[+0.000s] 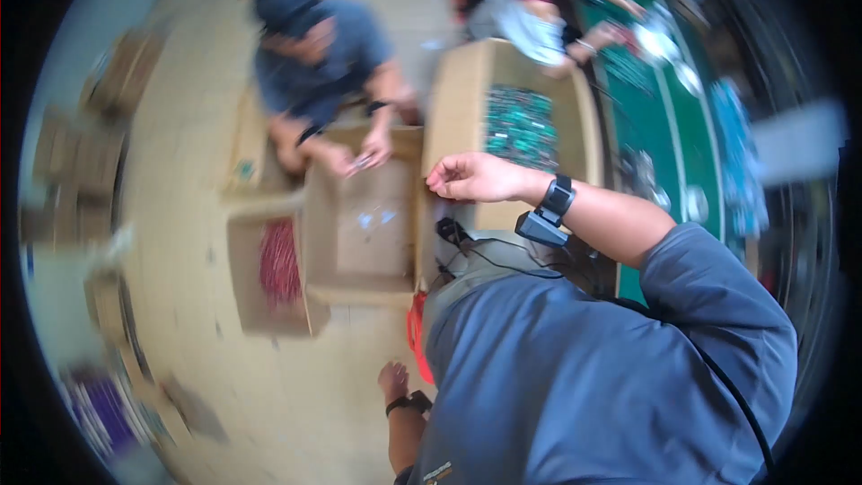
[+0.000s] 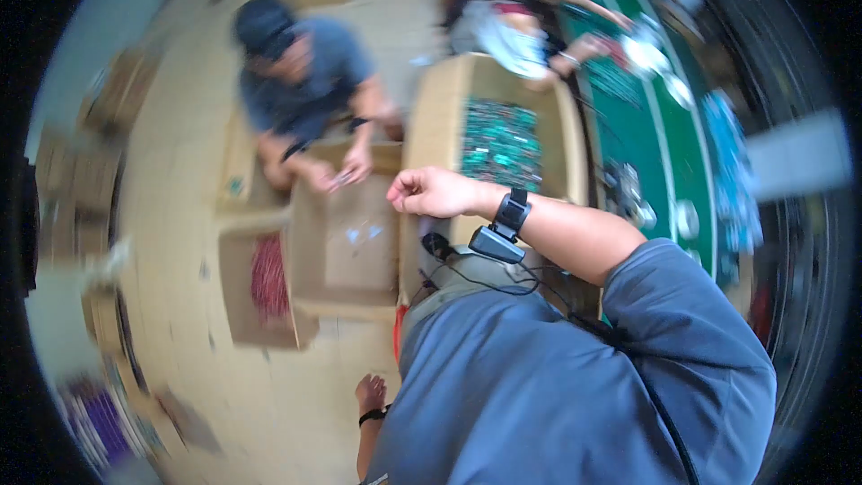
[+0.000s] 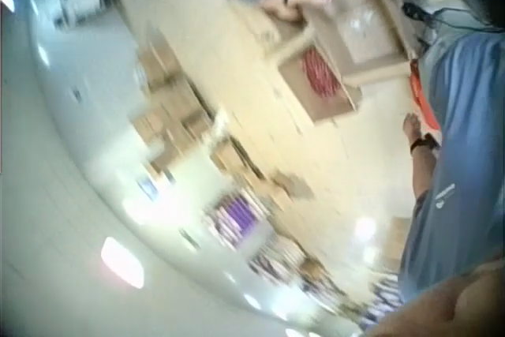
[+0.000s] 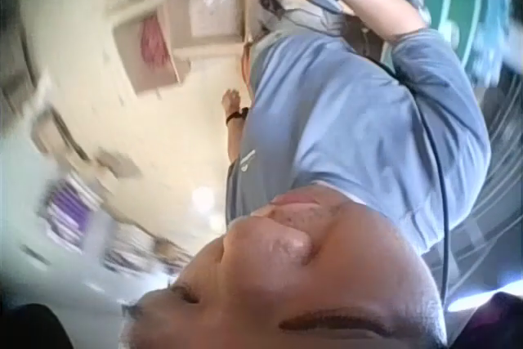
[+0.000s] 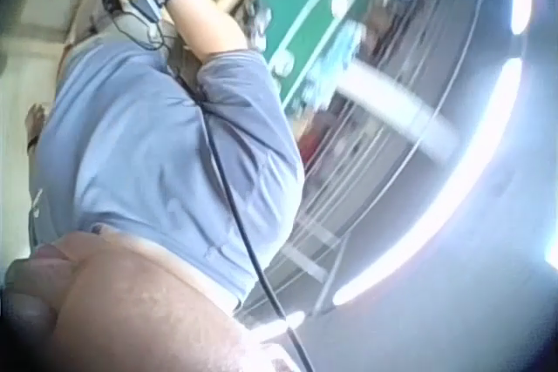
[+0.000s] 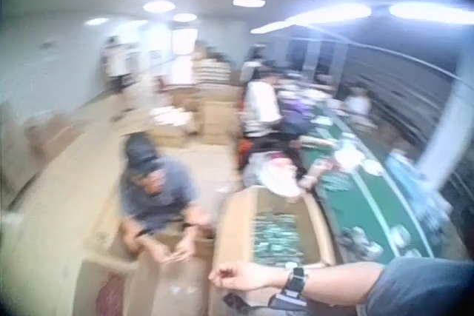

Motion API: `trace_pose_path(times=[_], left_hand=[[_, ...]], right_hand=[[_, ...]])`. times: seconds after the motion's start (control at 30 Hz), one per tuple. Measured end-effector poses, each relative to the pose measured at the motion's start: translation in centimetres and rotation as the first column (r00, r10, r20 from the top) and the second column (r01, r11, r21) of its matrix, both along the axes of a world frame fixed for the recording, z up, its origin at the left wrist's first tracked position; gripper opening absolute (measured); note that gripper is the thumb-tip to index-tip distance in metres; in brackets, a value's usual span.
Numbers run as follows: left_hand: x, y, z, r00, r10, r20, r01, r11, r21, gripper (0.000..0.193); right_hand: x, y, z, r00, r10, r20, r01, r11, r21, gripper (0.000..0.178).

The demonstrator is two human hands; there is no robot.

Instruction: Organizing and assembling plastic rings and wires on a conveyor belt in a factory setting.

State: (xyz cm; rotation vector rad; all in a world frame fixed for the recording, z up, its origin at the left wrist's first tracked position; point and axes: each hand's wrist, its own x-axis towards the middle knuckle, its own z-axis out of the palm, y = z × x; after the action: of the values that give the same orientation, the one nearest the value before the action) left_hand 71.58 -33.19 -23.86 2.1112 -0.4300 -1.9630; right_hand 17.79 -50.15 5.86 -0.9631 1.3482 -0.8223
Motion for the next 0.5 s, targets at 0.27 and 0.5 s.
trace_pose_path(times=[0.27, 0.5], left_hand=[[-13.5, -19.7, 7.8, 0.792, -0.584, 0.179, 0.568, 0.812, 0.133, 0.036], [-29.0, -19.9, 8.1, 0.515, -0.843, 0.154, 0.844, 0.53, 0.082, 0.051]], right_hand=[[-12.1, 34.4, -3.3, 0.503, -0.782, -0.367, 0.857, 0.506, 0.097, 0.021], [-5.9, 60.4, -13.7, 0.047, -0.86, -0.508, 0.988, -0.036, 0.153, 0.024]])
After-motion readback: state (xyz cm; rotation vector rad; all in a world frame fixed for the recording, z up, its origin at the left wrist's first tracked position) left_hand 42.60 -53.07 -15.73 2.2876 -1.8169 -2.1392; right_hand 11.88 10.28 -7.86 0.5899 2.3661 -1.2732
